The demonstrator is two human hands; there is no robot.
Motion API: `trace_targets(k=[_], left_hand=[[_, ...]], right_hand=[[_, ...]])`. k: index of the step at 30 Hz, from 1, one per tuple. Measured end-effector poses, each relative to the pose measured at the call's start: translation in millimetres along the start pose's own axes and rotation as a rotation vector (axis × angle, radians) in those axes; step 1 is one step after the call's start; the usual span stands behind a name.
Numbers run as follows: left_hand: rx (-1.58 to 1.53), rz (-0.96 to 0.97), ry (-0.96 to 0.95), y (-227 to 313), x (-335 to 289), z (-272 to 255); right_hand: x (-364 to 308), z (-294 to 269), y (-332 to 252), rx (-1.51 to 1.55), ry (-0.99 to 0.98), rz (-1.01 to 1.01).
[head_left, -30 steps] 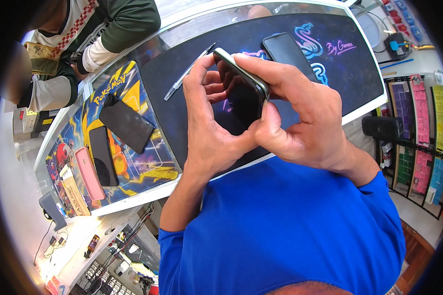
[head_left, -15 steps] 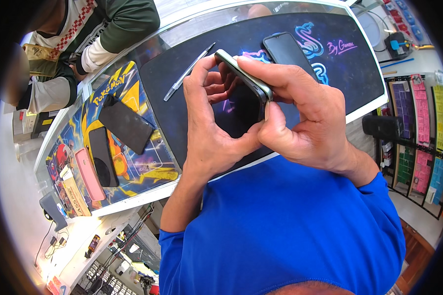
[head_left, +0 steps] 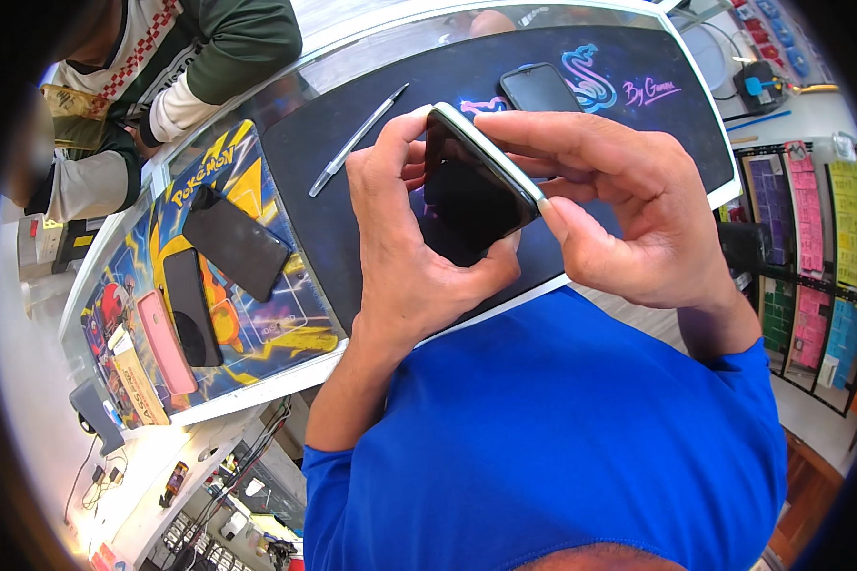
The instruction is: The person holds a green smartphone and rotates it to show the back and sides. They then pry open the back cover to separate it from the main body, exposing the internal components. The person places the separated back cover on the counter and continues to handle the phone's internal frame.
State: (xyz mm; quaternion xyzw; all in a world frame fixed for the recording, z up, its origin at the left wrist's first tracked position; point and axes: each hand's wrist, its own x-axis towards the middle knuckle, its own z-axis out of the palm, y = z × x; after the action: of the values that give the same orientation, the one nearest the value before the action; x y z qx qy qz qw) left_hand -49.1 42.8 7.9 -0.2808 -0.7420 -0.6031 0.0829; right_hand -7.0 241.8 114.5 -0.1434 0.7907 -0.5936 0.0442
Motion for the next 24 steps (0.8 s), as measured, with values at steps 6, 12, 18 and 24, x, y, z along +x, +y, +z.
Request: trace_targets(k=[6,12,18,24], left_hand=[[0.045,0.05,0.007,5,2,-1],[0.059,0.079,0.023,4,2,0],[0.04,0.076,0.021,5,1,1],[0.051,0.06,0.004,5,-1,-1]], right_hand=[[4,-4,-16,0.003,-0.044,0.098],[9,2,-28,-0.055,-0.047,0.187],[11,4,-34,-0.096,-0.009,0.265],[11,8,-35,-0.166,0.026,0.25]])
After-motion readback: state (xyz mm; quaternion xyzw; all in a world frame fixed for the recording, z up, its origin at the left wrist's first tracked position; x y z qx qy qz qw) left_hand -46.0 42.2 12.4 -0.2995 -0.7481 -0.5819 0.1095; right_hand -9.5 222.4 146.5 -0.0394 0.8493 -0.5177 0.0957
